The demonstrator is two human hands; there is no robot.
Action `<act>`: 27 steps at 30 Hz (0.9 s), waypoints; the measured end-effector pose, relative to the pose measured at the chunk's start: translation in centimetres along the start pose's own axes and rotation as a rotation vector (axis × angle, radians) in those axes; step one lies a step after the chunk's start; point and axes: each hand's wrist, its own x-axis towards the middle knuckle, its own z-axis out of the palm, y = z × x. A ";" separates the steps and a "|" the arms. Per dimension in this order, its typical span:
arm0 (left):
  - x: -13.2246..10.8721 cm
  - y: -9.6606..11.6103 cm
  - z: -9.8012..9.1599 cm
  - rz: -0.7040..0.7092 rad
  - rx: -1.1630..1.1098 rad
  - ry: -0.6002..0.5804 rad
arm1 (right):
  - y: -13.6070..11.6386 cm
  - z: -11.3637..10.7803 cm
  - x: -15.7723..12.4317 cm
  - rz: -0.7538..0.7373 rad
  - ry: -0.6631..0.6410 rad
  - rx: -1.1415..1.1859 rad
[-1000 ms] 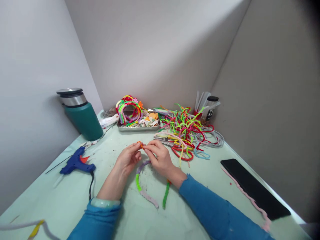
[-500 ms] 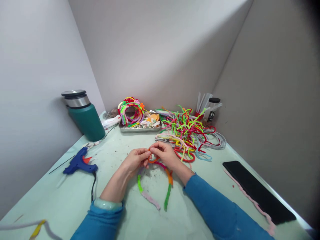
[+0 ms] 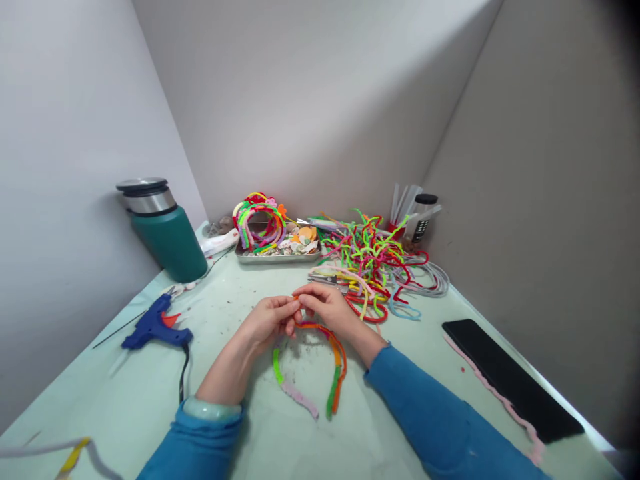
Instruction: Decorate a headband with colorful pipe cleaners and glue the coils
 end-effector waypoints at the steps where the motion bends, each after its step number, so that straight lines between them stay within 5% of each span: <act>1: -0.1 0.1 0.0 -0.008 -0.005 -0.012 | -0.1 -0.1 0.0 -0.001 -0.010 0.000; 13: -0.9 0.2 -0.8 -0.088 -0.002 -0.238 | -0.8 -0.5 -0.7 0.031 -0.263 0.279; 17: -1.0 0.2 -0.5 -0.072 -0.014 -0.254 | -0.9 0.1 -0.7 -0.002 -0.216 0.321; 27: -0.3 0.4 -0.2 -0.051 -0.090 -0.070 | 0.0 0.2 -0.1 0.030 -0.001 0.192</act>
